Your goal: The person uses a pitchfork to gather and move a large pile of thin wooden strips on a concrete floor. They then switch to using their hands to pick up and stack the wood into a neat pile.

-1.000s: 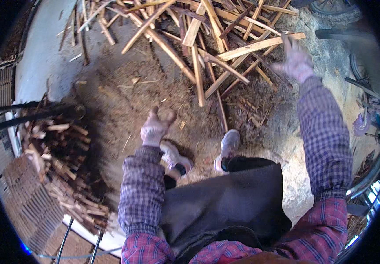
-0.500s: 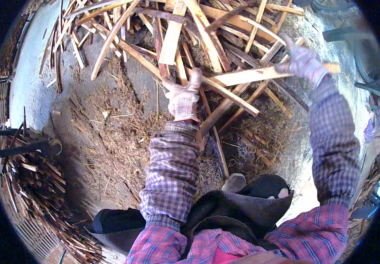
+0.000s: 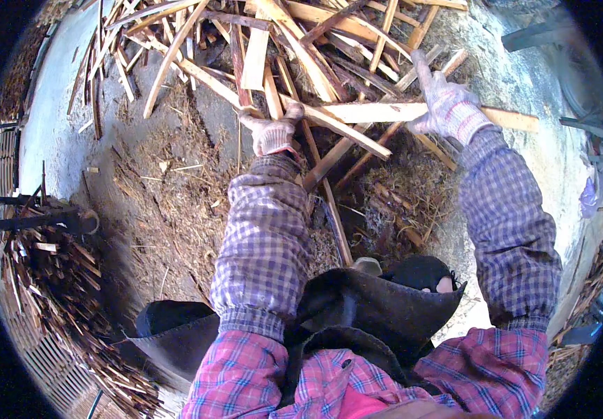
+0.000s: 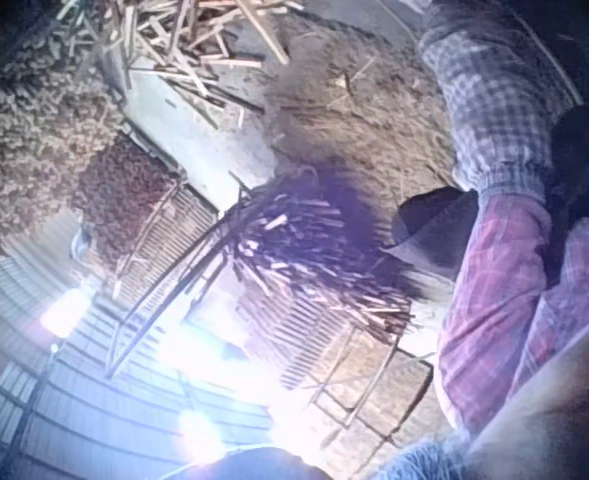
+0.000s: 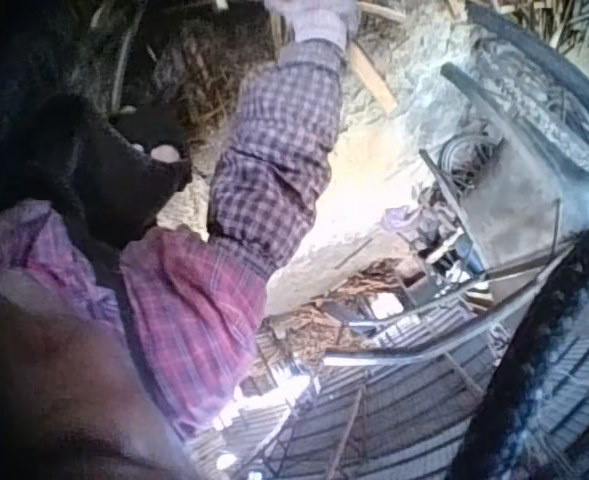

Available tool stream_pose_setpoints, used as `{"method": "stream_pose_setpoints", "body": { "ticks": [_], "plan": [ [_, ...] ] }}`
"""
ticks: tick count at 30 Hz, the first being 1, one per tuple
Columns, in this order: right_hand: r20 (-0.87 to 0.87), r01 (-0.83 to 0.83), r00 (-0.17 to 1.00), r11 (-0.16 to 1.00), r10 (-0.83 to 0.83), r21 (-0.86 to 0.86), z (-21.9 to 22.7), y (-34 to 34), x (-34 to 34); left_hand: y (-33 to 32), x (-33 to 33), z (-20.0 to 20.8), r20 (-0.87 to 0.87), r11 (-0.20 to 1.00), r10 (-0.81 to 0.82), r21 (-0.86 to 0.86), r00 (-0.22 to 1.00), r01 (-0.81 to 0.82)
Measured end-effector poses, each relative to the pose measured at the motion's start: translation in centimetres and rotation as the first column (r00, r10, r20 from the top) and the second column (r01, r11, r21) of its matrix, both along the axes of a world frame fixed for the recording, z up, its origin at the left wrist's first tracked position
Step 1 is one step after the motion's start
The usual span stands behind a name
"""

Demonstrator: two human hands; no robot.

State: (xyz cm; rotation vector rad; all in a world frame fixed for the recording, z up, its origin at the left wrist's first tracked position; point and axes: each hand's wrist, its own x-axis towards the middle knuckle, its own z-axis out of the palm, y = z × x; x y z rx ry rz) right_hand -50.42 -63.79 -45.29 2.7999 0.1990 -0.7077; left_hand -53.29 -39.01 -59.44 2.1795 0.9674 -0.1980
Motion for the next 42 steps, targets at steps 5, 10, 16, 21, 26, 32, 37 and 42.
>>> {"method": "stream_pose_setpoints", "body": {
  "ticks": [5, 10, 16, 21, 26, 32, 37, 42],
  "plan": [
    [0.035, -0.042, 0.999, 0.999, 0.041, 0.032, -1.8, -1.7, -1.9, 2.7, -2.1, -0.7, 0.135, 0.855, -0.094, -0.497, 0.986, 0.149],
    [0.102, 0.016, 0.995, 0.997, -0.008, -0.082, -4.8, -1.7, -2.9, 3.6, -4.7, -2.1, 0.130, 0.722, 0.182, -0.691, 0.975, -0.043],
    [0.130, 0.038, 0.991, 0.992, -0.022, -0.120, -2.6, -0.7, -4.2, 4.4, -5.4, -6.4, 0.103, 0.669, 0.200, -0.741, 0.974, -0.059],
    [0.008, 0.279, 0.956, 0.922, -0.292, 0.269, -2.7, -10.5, -14.2, 8.4, -5.7, -11.5, 0.042, 0.793, 0.002, -0.609, 0.999, 0.024],
    [0.117, 0.605, 0.790, 0.796, -0.602, 0.009, -4.7, -19.6, -32.9, 8.9, -5.0, -13.4, -0.036, 0.795, -0.013, -0.606, 0.999, -0.012],
    [0.111, 0.410, 0.483, 0.336, -0.869, 0.848, -11.5, -17.1, -36.9, 6.5, -6.9, -10.2, 0.091, 0.571, 0.283, -0.816, 0.955, -0.091],
    [-0.004, 0.331, 0.545, 0.210, -0.839, 0.920, 0.1, -8.0, -17.9, 4.0, -8.3, -5.5, -0.253, 0.855, 0.127, -0.462, 0.959, -0.236],
    [0.311, 0.135, 0.813, 0.679, -0.492, 0.722, -5.3, -7.2, -6.5, 3.9, -12.7, -8.6, 0.035, 0.793, 0.097, -0.606, 0.995, -0.056]
  ]
}}
